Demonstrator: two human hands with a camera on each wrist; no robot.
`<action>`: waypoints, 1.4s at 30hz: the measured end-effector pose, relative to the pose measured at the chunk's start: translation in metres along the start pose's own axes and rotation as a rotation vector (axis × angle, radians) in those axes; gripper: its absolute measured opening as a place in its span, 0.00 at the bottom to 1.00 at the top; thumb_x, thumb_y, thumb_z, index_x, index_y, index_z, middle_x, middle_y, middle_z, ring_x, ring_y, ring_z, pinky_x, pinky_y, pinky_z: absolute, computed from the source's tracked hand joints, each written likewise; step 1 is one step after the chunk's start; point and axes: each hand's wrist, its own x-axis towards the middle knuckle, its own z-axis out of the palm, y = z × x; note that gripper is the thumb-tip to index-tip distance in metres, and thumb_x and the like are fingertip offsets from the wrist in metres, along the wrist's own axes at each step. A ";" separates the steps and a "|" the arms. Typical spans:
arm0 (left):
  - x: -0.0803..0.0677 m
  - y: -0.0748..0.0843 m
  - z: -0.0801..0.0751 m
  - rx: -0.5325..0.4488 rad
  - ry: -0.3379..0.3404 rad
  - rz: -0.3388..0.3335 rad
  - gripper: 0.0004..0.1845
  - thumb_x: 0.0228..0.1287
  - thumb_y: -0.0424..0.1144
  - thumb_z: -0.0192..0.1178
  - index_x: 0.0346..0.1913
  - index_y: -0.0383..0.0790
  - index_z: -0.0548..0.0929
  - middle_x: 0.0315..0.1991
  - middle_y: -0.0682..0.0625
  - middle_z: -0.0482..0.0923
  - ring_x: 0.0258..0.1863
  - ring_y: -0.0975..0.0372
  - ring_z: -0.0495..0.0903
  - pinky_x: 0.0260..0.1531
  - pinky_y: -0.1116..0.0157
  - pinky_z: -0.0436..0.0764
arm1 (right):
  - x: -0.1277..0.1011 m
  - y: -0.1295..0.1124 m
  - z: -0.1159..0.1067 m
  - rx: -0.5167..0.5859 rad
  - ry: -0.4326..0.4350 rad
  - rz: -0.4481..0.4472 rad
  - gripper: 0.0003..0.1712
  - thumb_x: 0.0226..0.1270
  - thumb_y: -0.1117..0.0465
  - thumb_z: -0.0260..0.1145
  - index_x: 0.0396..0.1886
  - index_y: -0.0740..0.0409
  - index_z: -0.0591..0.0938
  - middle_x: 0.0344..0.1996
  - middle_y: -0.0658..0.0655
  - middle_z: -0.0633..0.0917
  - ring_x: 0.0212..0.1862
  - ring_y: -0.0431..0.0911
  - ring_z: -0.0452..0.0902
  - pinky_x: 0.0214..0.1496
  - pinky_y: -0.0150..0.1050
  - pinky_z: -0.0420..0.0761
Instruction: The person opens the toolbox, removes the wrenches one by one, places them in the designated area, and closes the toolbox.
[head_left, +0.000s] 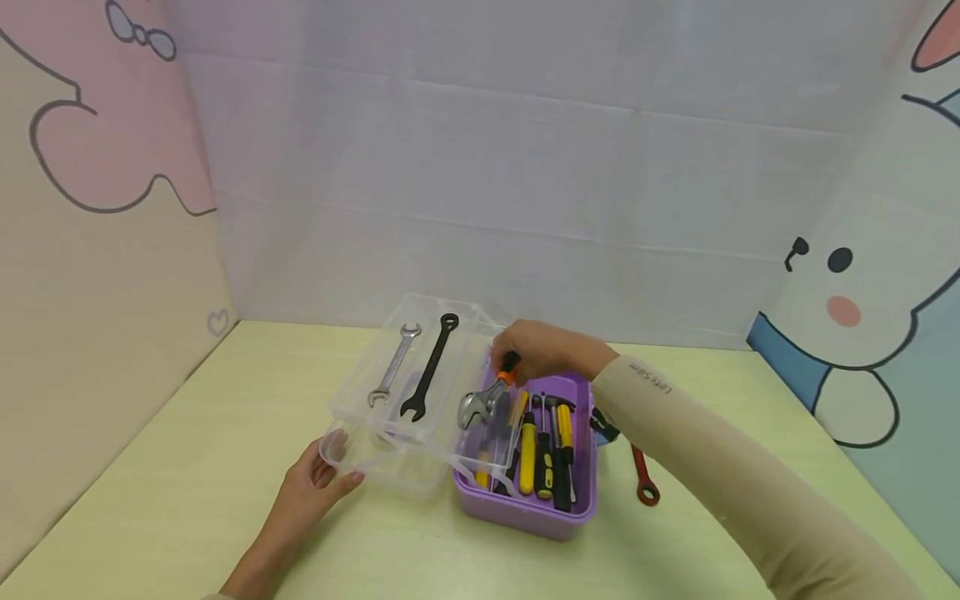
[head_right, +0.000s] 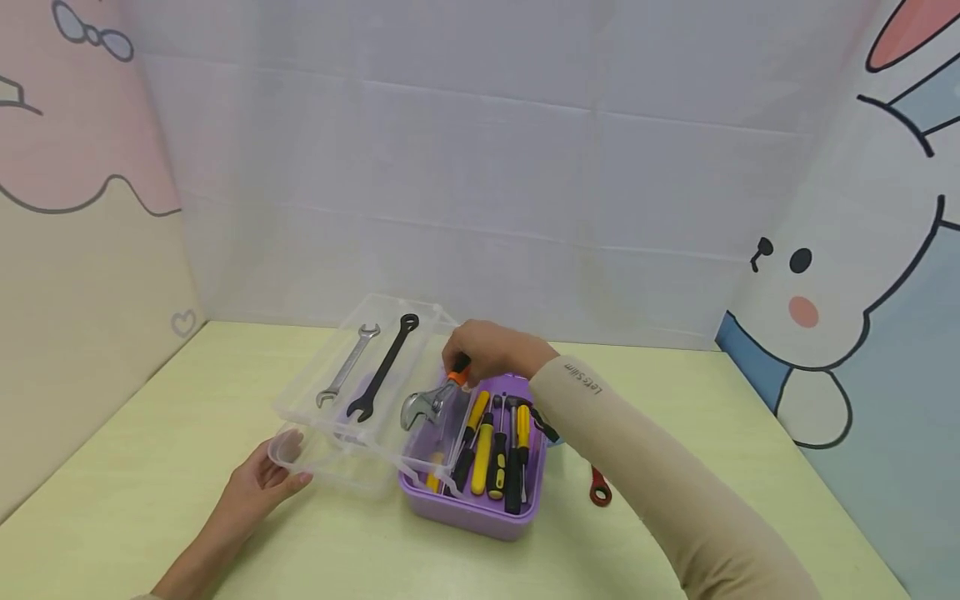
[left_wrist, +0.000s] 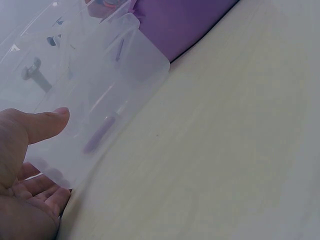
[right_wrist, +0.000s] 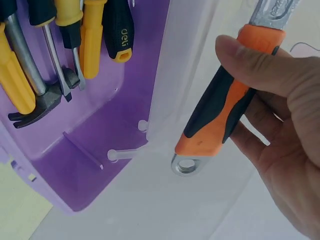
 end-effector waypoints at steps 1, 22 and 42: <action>0.000 0.000 0.000 0.002 -0.003 -0.004 0.38 0.61 0.33 0.64 0.69 0.27 0.57 0.69 0.28 0.58 0.69 0.44 0.60 0.59 0.78 0.68 | -0.002 0.001 -0.001 0.000 -0.003 -0.001 0.12 0.48 0.73 0.72 0.29 0.54 0.84 0.30 0.49 0.84 0.34 0.41 0.76 0.41 0.32 0.82; -0.006 0.001 -0.011 -0.044 0.003 0.029 0.39 0.61 0.32 0.64 0.69 0.25 0.55 0.69 0.26 0.55 0.69 0.43 0.55 0.50 0.90 0.67 | -0.030 0.018 -0.006 0.098 -0.072 0.053 0.11 0.56 0.69 0.70 0.40 0.56 0.84 0.32 0.49 0.83 0.32 0.40 0.73 0.39 0.31 0.80; -0.008 0.003 -0.013 -0.008 -0.006 0.016 0.39 0.62 0.36 0.64 0.69 0.26 0.54 0.69 0.26 0.54 0.69 0.43 0.56 0.48 0.91 0.67 | -0.072 0.046 0.000 0.183 0.041 0.068 0.11 0.56 0.68 0.71 0.40 0.60 0.86 0.32 0.50 0.84 0.34 0.38 0.76 0.40 0.33 0.82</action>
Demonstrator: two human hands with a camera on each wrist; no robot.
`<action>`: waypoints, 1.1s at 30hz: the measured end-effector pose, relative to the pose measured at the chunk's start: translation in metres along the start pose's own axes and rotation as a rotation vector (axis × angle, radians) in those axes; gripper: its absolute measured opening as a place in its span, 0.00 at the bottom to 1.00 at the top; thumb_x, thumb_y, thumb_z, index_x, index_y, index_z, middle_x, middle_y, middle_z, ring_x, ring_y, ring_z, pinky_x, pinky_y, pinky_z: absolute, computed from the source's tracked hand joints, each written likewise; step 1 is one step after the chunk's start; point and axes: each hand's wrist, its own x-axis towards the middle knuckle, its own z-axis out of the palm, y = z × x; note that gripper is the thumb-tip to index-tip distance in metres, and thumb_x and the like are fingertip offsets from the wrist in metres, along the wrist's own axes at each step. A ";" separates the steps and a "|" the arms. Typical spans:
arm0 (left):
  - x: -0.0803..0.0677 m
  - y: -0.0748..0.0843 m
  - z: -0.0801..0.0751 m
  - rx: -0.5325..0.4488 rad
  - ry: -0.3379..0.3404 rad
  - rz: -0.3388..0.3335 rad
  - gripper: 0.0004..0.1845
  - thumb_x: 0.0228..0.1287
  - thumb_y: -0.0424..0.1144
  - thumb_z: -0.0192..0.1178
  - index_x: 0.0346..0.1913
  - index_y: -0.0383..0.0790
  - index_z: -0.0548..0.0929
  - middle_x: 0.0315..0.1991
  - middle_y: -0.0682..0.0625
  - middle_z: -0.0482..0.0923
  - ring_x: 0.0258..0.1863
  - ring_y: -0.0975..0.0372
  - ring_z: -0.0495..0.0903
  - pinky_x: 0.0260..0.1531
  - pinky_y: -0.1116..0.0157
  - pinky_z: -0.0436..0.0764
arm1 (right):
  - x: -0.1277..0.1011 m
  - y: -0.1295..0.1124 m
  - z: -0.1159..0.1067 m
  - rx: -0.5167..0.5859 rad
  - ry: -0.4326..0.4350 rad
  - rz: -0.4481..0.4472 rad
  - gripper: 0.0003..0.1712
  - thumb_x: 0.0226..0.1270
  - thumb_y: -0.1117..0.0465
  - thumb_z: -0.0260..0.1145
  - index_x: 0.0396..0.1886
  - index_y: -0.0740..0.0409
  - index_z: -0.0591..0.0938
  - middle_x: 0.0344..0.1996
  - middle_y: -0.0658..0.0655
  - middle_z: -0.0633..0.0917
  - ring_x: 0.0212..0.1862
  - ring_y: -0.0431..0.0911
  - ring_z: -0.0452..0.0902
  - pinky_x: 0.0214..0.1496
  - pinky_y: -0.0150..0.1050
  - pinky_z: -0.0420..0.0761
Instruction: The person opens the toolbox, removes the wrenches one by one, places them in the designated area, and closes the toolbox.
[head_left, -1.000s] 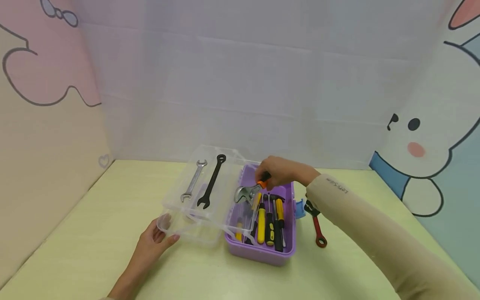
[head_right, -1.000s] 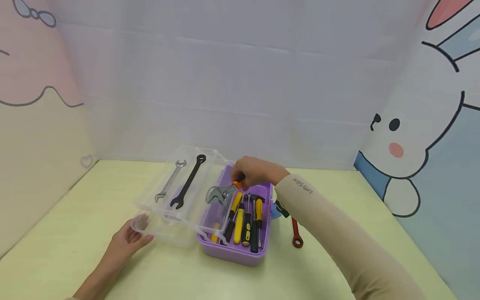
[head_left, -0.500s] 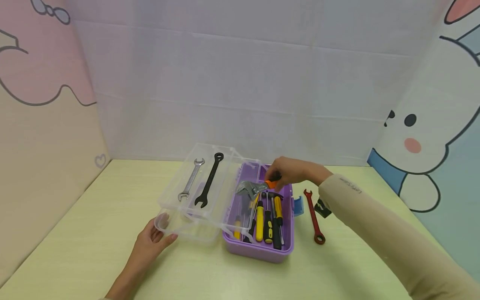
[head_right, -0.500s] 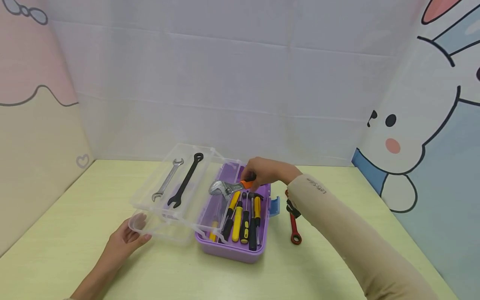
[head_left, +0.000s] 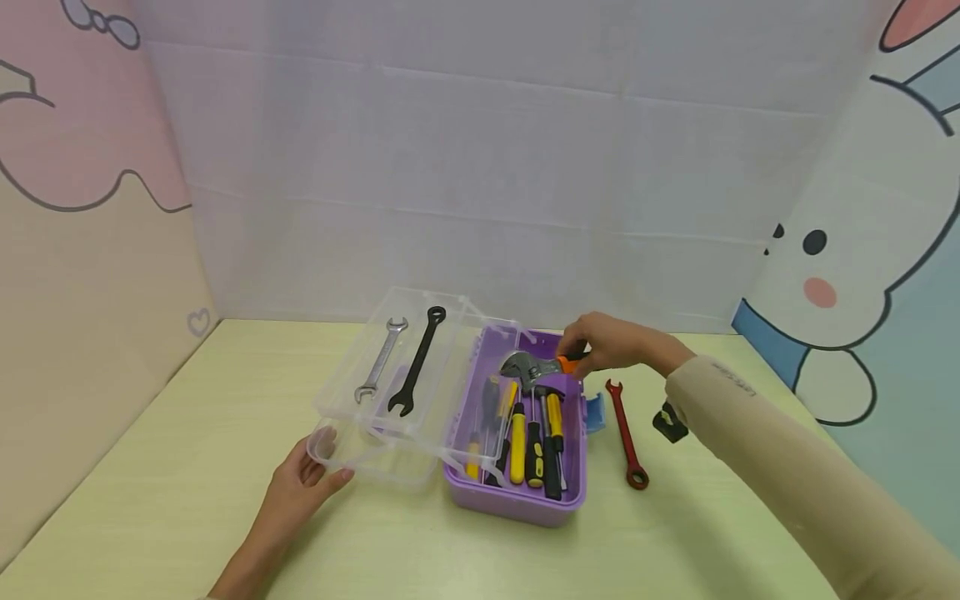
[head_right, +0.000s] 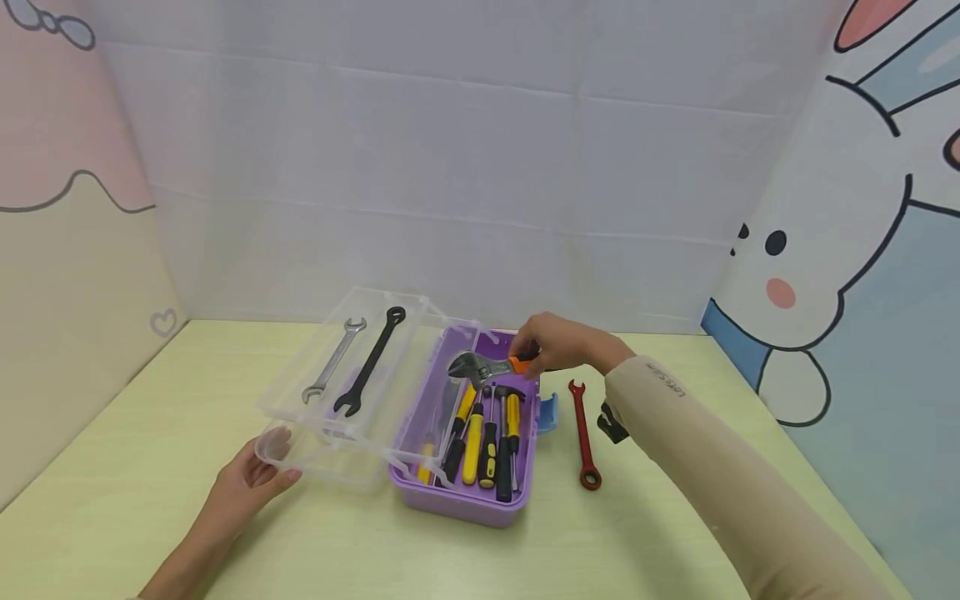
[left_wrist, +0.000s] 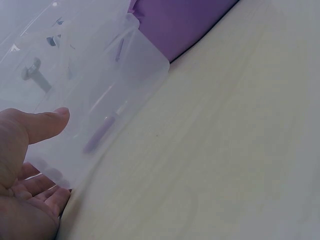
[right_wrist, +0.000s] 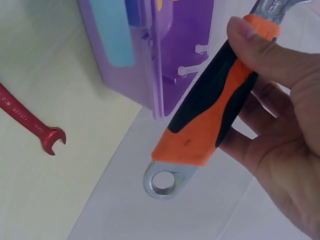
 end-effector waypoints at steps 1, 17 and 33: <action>0.000 0.000 0.000 -0.003 0.000 -0.003 0.39 0.62 0.35 0.64 0.69 0.26 0.54 0.69 0.26 0.54 0.69 0.43 0.56 0.48 0.92 0.67 | -0.002 0.001 0.000 0.002 0.004 0.008 0.11 0.56 0.67 0.71 0.40 0.60 0.86 0.32 0.50 0.84 0.34 0.38 0.76 0.40 0.33 0.83; -0.001 0.001 0.000 0.028 0.001 -0.021 0.39 0.62 0.34 0.63 0.69 0.25 0.54 0.69 0.25 0.54 0.69 0.42 0.56 0.57 0.81 0.70 | -0.032 0.022 0.009 0.097 0.082 0.113 0.11 0.57 0.64 0.71 0.40 0.57 0.82 0.31 0.48 0.83 0.34 0.40 0.76 0.38 0.36 0.80; 0.000 -0.001 0.000 0.051 0.014 -0.006 0.39 0.61 0.34 0.64 0.69 0.25 0.55 0.69 0.26 0.56 0.69 0.43 0.57 0.56 0.82 0.67 | -0.056 0.037 0.020 0.283 0.222 0.248 0.15 0.60 0.60 0.70 0.44 0.62 0.80 0.33 0.54 0.80 0.34 0.44 0.74 0.36 0.37 0.78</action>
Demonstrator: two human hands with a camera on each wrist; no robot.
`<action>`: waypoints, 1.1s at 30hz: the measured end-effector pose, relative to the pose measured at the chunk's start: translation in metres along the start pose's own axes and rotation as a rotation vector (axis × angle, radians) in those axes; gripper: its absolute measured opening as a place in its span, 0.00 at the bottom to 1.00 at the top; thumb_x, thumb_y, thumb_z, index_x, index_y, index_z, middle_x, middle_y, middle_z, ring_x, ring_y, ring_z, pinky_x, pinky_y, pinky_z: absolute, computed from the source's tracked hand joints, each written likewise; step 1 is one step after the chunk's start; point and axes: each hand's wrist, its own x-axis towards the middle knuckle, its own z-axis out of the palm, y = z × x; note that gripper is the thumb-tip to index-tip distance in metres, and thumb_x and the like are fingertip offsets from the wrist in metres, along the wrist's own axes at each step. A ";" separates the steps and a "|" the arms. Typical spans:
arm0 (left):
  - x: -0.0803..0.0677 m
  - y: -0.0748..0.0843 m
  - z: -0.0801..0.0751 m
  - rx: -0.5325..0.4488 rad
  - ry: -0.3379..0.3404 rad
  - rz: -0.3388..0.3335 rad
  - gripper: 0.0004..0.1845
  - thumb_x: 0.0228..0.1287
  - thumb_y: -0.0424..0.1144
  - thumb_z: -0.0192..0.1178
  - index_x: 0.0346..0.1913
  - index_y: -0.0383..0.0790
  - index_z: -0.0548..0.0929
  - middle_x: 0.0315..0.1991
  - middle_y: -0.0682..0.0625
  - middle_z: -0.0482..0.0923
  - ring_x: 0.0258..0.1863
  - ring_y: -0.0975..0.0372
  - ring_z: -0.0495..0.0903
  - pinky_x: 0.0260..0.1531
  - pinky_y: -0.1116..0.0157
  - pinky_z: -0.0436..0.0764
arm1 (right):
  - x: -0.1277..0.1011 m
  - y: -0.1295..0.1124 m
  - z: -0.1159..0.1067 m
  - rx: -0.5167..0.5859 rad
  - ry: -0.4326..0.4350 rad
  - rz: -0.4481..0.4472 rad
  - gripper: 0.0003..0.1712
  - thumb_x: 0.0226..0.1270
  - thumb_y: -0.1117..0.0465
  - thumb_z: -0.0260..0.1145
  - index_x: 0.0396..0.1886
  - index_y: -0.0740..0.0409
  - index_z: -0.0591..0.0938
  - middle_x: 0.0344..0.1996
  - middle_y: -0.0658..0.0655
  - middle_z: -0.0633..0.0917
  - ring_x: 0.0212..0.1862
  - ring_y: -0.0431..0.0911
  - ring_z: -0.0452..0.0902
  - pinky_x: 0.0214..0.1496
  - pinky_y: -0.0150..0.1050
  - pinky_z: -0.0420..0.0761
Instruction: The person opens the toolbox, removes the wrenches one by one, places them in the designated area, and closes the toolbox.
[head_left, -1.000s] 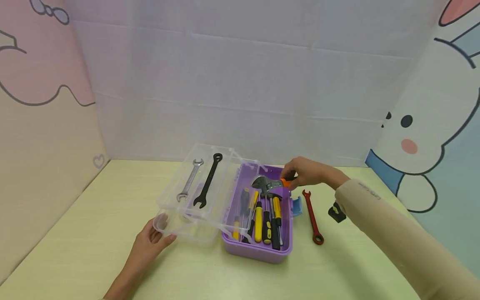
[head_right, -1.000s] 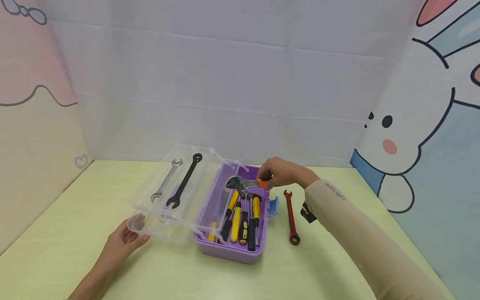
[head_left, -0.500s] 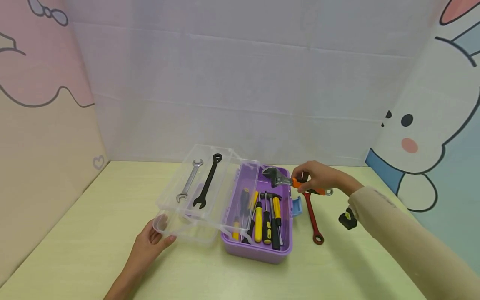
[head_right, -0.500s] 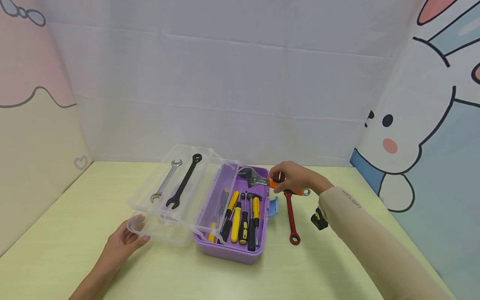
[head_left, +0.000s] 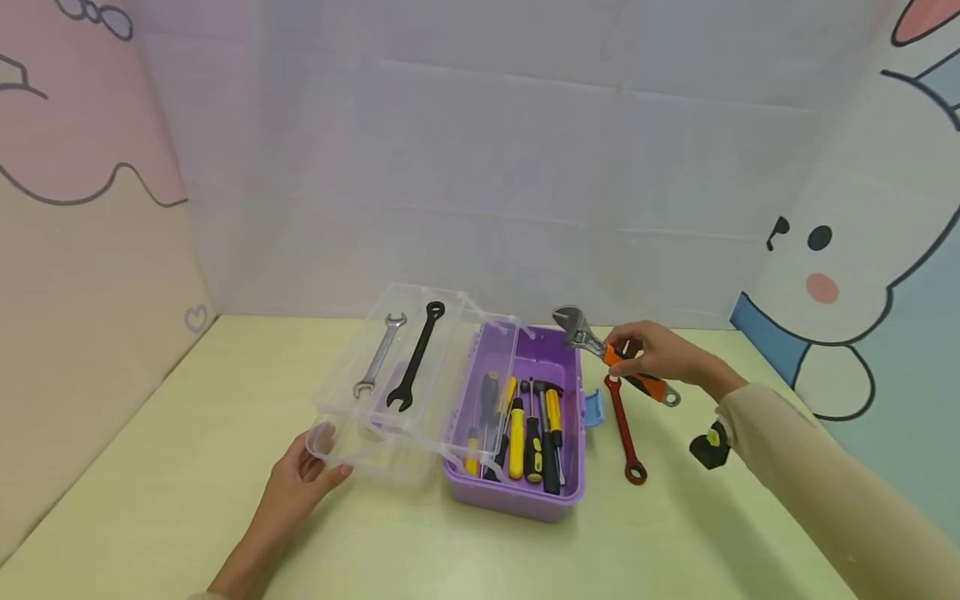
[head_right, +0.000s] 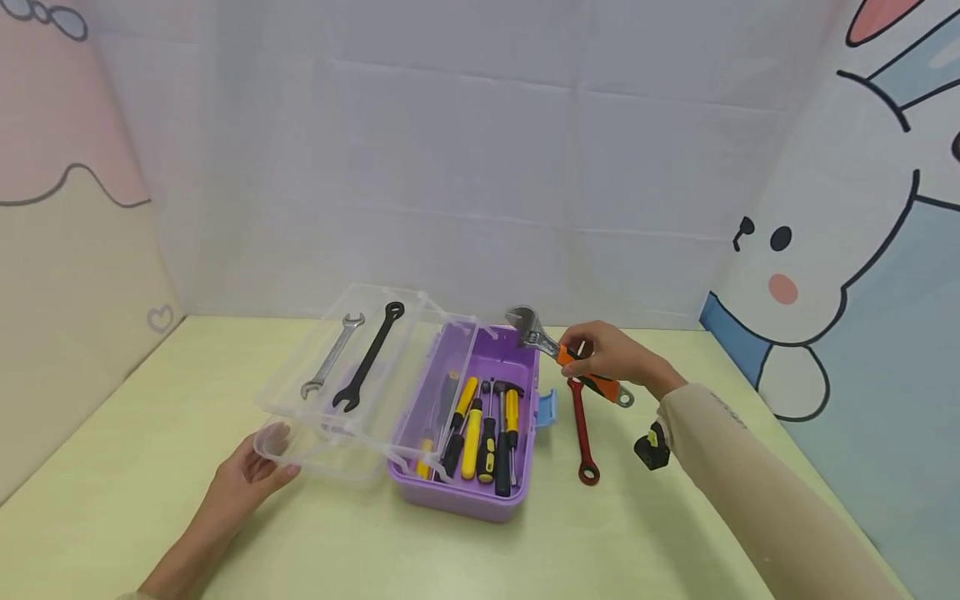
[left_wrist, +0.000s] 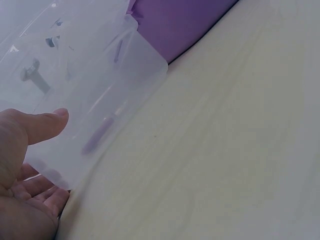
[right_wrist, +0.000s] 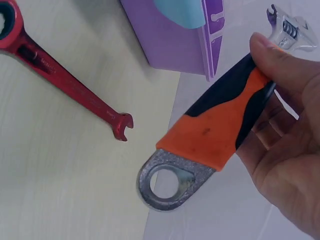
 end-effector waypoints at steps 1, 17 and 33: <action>0.000 0.000 0.000 0.007 0.001 0.002 0.39 0.61 0.34 0.64 0.69 0.25 0.55 0.69 0.26 0.56 0.69 0.43 0.57 0.57 0.79 0.67 | -0.001 0.001 0.000 0.007 0.005 0.012 0.15 0.59 0.60 0.70 0.44 0.62 0.80 0.32 0.54 0.79 0.34 0.44 0.74 0.36 0.36 0.77; -0.001 0.003 -0.001 -0.011 -0.013 -0.021 0.39 0.62 0.37 0.64 0.70 0.28 0.55 0.70 0.27 0.55 0.69 0.44 0.57 0.54 0.85 0.69 | -0.021 0.027 0.007 0.194 0.077 0.209 0.18 0.62 0.62 0.67 0.46 0.69 0.76 0.38 0.59 0.78 0.38 0.48 0.76 0.39 0.37 0.80; 0.000 0.001 0.000 -0.025 -0.002 -0.003 0.39 0.61 0.34 0.63 0.69 0.25 0.55 0.69 0.27 0.55 0.69 0.44 0.57 0.53 0.87 0.67 | -0.040 0.048 0.014 0.282 0.114 0.419 0.29 0.65 0.56 0.66 0.54 0.75 0.72 0.36 0.55 0.79 0.37 0.45 0.75 0.39 0.41 0.84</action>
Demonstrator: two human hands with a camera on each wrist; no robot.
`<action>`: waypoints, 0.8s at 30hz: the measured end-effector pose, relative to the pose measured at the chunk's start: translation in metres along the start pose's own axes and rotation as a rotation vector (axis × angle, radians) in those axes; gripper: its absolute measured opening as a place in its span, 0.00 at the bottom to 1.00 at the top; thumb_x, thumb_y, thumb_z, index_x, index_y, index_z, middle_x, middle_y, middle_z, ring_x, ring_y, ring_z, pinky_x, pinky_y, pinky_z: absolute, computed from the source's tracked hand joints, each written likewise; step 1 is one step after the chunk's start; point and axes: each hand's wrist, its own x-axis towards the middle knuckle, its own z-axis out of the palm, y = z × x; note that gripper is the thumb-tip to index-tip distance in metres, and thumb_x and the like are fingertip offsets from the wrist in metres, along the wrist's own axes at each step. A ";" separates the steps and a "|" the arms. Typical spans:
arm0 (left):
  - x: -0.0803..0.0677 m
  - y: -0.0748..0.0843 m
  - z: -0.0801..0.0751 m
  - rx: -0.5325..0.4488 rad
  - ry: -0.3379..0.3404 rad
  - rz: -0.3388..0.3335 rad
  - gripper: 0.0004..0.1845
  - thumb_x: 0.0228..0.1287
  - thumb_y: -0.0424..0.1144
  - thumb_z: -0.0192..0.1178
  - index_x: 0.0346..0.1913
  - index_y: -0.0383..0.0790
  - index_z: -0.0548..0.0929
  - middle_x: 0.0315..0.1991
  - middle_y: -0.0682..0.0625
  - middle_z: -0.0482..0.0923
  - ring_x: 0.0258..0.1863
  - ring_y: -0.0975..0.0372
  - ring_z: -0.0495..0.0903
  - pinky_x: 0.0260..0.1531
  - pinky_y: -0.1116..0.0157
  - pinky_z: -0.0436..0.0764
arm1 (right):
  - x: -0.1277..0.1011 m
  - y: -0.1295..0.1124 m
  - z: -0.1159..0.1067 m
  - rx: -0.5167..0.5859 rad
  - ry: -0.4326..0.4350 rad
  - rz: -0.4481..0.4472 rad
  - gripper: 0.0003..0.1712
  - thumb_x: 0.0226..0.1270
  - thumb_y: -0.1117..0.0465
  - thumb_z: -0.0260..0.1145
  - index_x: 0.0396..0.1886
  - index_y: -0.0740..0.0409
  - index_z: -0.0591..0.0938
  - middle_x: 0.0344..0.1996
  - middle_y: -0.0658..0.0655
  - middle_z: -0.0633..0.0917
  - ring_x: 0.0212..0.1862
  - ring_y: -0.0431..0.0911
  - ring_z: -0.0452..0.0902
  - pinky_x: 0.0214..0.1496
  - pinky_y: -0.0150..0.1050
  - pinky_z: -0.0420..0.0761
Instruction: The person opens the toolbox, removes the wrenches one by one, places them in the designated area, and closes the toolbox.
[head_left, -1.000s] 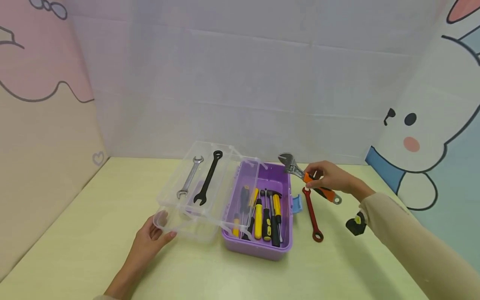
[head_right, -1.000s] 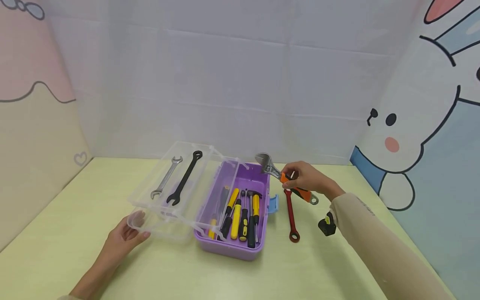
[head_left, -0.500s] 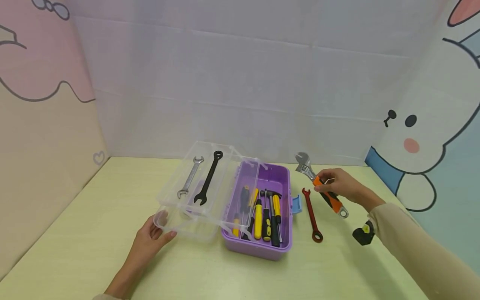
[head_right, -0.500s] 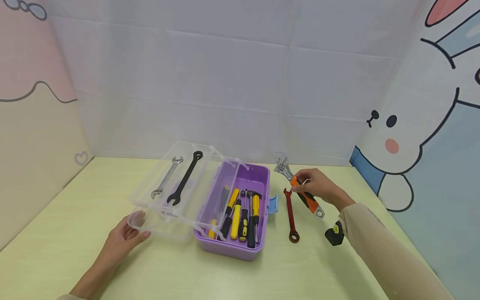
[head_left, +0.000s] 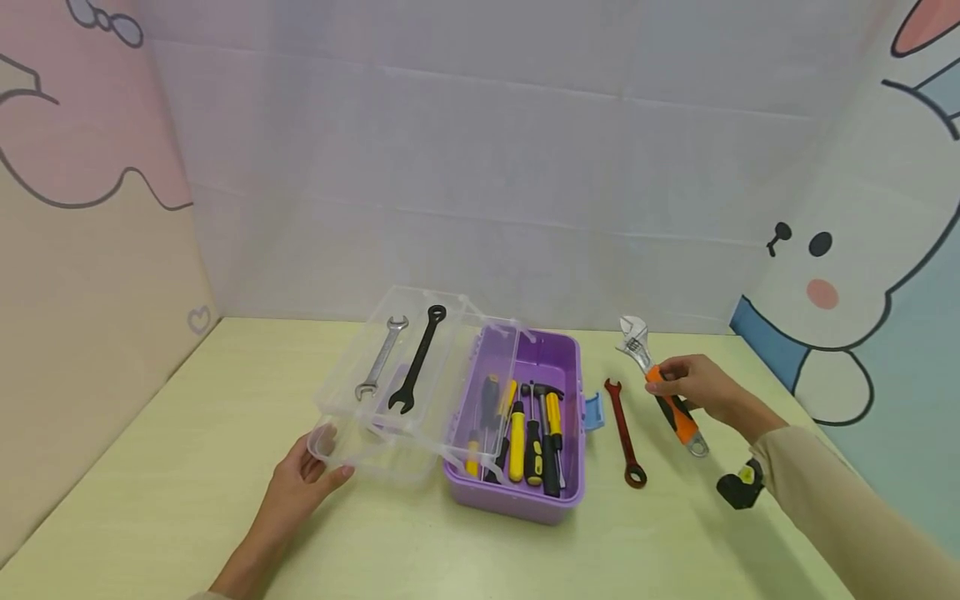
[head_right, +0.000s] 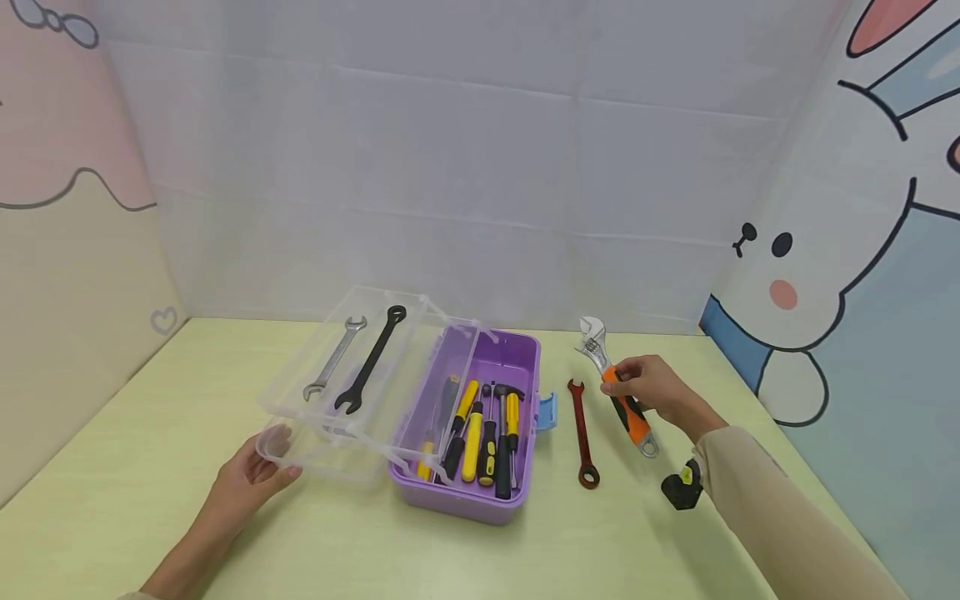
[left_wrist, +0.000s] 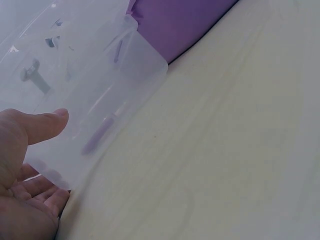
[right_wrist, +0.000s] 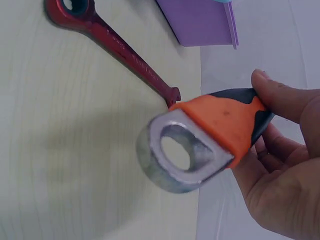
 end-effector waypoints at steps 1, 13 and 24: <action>0.000 0.000 0.000 0.003 0.002 0.002 0.39 0.61 0.34 0.63 0.69 0.25 0.55 0.69 0.27 0.55 0.69 0.44 0.57 0.53 0.86 0.67 | -0.001 0.001 0.000 0.004 0.001 0.004 0.28 0.65 0.56 0.66 0.54 0.75 0.72 0.35 0.55 0.79 0.36 0.45 0.74 0.39 0.40 0.84; 0.000 0.000 0.000 0.008 -0.011 -0.015 0.39 0.62 0.35 0.63 0.70 0.25 0.54 0.69 0.26 0.55 0.69 0.42 0.58 0.60 0.71 0.72 | -0.008 0.016 0.003 0.021 0.027 0.061 0.26 0.66 0.57 0.64 0.51 0.76 0.71 0.34 0.54 0.74 0.34 0.43 0.71 0.35 0.37 0.80; 0.000 0.001 -0.001 -0.019 -0.019 -0.034 0.40 0.62 0.37 0.64 0.70 0.28 0.53 0.70 0.28 0.54 0.70 0.44 0.57 0.52 0.88 0.68 | -0.010 0.032 0.004 0.088 0.033 0.142 0.28 0.66 0.59 0.63 0.54 0.80 0.69 0.37 0.57 0.78 0.35 0.42 0.74 0.39 0.39 0.84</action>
